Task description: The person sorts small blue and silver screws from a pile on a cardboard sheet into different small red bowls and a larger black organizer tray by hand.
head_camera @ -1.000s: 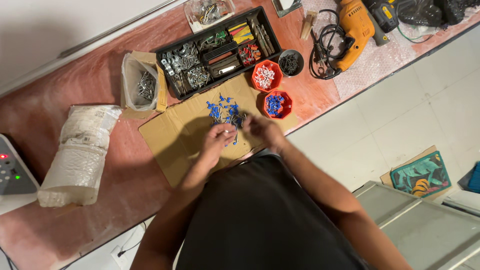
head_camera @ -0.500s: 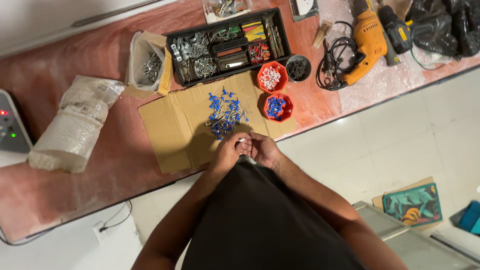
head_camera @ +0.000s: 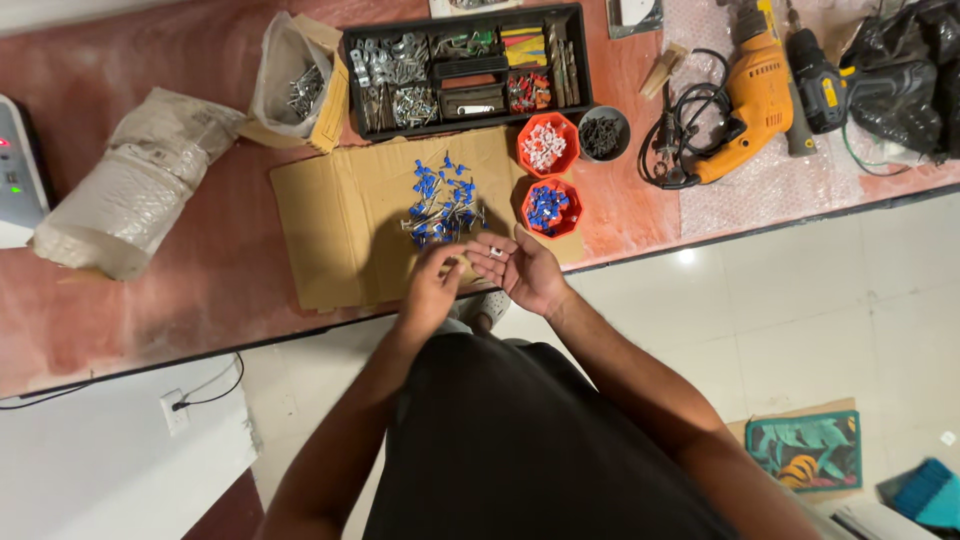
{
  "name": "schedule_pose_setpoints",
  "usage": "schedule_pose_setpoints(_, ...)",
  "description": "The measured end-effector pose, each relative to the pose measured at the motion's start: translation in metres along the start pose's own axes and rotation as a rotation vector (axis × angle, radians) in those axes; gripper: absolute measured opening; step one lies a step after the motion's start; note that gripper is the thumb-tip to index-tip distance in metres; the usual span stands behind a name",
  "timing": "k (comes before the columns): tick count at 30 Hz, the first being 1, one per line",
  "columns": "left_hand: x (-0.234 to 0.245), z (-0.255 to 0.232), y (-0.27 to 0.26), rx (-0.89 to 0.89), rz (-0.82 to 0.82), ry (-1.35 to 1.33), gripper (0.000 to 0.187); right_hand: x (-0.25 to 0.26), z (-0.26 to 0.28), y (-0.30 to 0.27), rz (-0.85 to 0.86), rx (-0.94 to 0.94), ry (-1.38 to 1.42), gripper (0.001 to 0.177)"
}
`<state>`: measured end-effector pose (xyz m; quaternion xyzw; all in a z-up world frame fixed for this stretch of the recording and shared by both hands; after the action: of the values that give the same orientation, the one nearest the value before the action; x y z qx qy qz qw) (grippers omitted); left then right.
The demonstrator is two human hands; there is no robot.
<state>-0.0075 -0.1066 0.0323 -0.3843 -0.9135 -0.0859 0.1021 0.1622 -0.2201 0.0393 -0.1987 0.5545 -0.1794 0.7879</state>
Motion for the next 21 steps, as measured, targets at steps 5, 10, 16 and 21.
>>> schedule_pose_setpoints(5, 0.026, 0.027, -0.020, 0.119, 0.029, 0.008, 0.030, 0.005, 0.025, -0.014, -0.011, 0.062, -0.027, 0.064)
schedule_pose_setpoints(10, 0.061, 0.046, -0.037, 0.319, 0.071, 0.308, 0.036, 0.010, 0.061, -0.022, -0.109, 0.160, -0.113, 0.063)
schedule_pose_setpoints(16, 0.086, 0.022, -0.035, 0.421, 0.096, 0.421, 0.038, 0.010, 0.116, -0.010, -0.252, 0.283, -0.197, 0.059)
schedule_pose_setpoints(21, 0.093, 0.011, -0.029, 0.333, 0.130, 0.397, 0.038, 0.029, 0.144, 0.017, -0.326, 0.338, -0.222, 0.043)
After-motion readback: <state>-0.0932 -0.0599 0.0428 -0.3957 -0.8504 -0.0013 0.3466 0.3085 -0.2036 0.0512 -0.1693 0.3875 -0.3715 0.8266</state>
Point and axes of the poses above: each hand's wrist, its own y-axis towards the middle knuckle, its own x-axis out of the back of the hand, z = x × y, the point moved 1 cm from there along y, towards the middle knuckle, and after that the axes turned 1 degree about -y, right-handed, at the moved point
